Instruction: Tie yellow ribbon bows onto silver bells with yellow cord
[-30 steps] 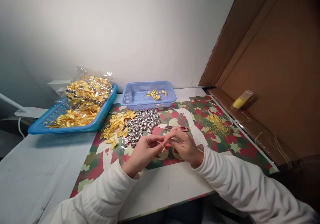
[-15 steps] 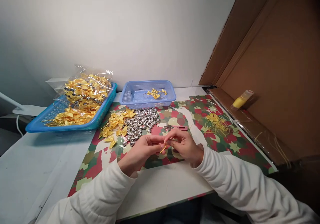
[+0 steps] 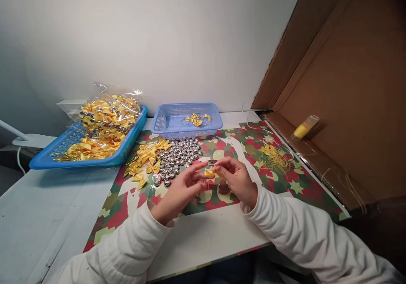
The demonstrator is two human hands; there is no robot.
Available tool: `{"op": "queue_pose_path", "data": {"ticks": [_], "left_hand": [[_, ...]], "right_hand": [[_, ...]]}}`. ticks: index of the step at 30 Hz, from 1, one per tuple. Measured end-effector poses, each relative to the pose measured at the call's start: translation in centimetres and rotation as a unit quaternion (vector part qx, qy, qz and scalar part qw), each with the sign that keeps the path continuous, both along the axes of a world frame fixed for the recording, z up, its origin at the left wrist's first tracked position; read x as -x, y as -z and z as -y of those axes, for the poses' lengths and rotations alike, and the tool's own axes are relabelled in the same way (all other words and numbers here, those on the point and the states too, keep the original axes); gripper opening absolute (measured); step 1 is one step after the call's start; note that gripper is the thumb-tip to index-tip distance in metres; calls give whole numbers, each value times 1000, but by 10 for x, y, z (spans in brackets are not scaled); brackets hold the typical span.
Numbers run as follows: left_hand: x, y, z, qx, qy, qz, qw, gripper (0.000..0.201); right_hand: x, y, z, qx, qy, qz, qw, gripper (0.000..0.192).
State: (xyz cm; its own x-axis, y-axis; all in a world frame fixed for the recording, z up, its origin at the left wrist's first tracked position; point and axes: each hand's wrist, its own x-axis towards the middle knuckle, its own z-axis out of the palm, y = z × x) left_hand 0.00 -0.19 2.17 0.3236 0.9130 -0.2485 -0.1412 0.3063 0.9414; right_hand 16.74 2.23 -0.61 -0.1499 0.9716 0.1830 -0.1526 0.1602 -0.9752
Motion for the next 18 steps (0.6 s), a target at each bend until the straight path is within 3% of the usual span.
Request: {"op": "queue_pose_path", "data": {"ticks": [3,6,11,13,15,18], "left_hand": [[-5,3,3,-57,71,-84,992,27],[-7,4,7,-137,89,-171,972,38],[-5,1,15,-319,128,-291,893,38],[-3,0,15,-353,144,-319,867,32],[-2,-1,13,-330,116,-317,882,24],[-1,-1,6,-166,26,-215,962,41]], "right_hand": [[0,-2,-2,29,13,-35,999,24],[0,-2,-5,50,42,-69,995,22],[-1,-3,-9,65,58,-126,988,23],[-1,-4,-9,64,50,-132,988,23],[-2,-4,-8,56,31,-127,990,21],[-2,-3,-3,37,-8,-96,995,19]]}}
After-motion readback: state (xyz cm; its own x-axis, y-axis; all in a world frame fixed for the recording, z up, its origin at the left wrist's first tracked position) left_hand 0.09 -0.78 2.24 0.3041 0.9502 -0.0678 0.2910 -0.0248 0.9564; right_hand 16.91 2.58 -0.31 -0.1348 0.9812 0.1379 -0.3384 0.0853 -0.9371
